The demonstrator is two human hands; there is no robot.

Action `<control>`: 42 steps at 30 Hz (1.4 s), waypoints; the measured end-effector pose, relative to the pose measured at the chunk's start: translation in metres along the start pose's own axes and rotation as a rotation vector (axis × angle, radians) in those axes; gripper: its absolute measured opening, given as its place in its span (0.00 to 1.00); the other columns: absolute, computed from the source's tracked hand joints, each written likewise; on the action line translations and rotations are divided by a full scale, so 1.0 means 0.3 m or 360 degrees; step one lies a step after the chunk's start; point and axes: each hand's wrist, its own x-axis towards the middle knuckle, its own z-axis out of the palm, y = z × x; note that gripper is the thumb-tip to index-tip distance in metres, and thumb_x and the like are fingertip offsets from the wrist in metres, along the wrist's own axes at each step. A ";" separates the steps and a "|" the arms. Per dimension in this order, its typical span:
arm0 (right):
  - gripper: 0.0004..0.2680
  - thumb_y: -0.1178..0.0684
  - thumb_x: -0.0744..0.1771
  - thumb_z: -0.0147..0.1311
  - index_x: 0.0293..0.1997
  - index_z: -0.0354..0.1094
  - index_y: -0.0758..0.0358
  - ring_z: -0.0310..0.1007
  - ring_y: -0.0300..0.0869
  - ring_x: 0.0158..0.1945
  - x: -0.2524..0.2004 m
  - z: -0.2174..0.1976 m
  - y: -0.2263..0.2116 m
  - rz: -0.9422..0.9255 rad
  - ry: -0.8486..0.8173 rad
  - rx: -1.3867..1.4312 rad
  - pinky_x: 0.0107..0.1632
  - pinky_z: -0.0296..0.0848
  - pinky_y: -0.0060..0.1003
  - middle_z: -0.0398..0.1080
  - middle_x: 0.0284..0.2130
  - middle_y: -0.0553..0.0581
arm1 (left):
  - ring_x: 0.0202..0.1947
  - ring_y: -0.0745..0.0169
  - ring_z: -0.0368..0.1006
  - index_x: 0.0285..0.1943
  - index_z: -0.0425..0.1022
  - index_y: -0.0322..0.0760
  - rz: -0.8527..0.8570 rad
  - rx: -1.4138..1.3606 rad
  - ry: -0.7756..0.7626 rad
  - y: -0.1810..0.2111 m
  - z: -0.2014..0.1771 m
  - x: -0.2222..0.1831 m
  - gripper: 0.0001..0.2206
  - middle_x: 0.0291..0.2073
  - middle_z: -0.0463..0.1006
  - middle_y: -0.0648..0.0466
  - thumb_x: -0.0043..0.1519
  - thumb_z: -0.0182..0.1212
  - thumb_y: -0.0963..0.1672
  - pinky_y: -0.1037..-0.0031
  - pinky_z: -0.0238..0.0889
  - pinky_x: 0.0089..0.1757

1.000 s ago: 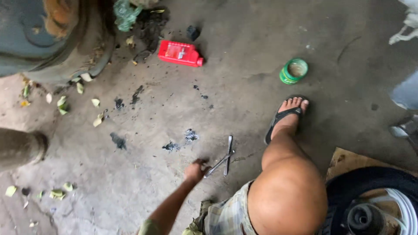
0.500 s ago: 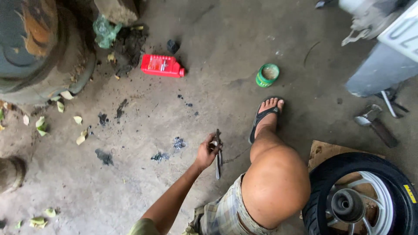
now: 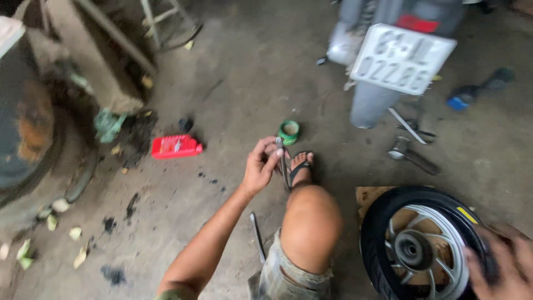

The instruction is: Replacing a motorcycle tire by mounting the tire onto the rim and prying it into place using tools.

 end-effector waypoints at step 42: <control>0.05 0.59 0.68 0.44 0.41 0.68 0.58 0.75 0.53 0.43 -0.179 0.030 0.079 -0.0124 0.0555 -0.0477 0.33 0.76 0.35 0.69 0.37 0.62 | 0.53 0.39 0.76 0.78 0.49 0.31 -0.0378 -0.0899 -0.1176 0.126 1.169 0.170 0.44 0.49 0.79 0.30 0.50 0.65 0.27 0.60 0.76 0.49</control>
